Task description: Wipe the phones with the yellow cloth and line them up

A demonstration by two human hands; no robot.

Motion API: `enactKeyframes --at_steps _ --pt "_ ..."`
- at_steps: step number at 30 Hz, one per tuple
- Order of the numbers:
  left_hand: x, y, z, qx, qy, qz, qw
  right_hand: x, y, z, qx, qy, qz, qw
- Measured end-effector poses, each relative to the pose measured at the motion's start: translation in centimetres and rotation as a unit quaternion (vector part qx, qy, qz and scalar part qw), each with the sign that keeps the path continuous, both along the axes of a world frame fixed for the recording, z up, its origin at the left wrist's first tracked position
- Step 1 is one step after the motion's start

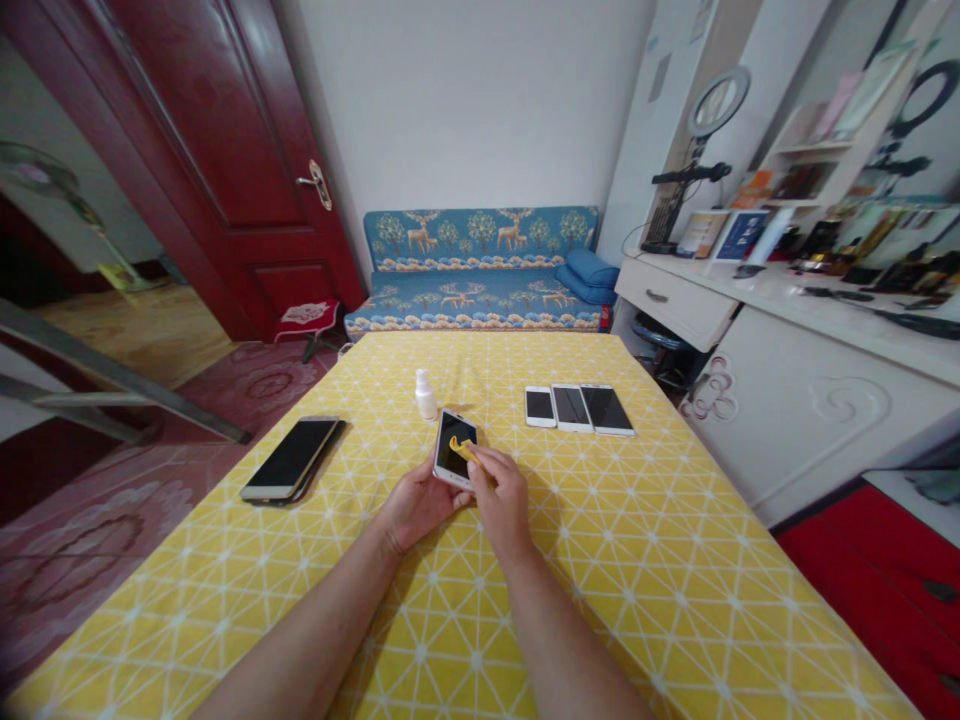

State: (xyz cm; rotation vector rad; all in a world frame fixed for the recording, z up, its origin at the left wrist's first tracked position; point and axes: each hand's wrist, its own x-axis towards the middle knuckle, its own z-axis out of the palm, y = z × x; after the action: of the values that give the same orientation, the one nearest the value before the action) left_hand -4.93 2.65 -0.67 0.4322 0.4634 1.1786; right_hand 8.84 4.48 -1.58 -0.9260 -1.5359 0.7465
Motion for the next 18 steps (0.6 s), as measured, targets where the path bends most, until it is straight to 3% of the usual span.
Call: enactKeyframes --at_steps 11,18 --pt "-0.12 -0.17 0.2 0.004 0.002 -0.004 1.0 0.04 -0.24 0.41 0.05 -0.044 -0.005 0.998" --pt "-0.25 -0.43 0.4 0.017 0.015 0.042 0.999 -0.16 -0.26 0.11 0.07 -0.064 0.004 0.995"
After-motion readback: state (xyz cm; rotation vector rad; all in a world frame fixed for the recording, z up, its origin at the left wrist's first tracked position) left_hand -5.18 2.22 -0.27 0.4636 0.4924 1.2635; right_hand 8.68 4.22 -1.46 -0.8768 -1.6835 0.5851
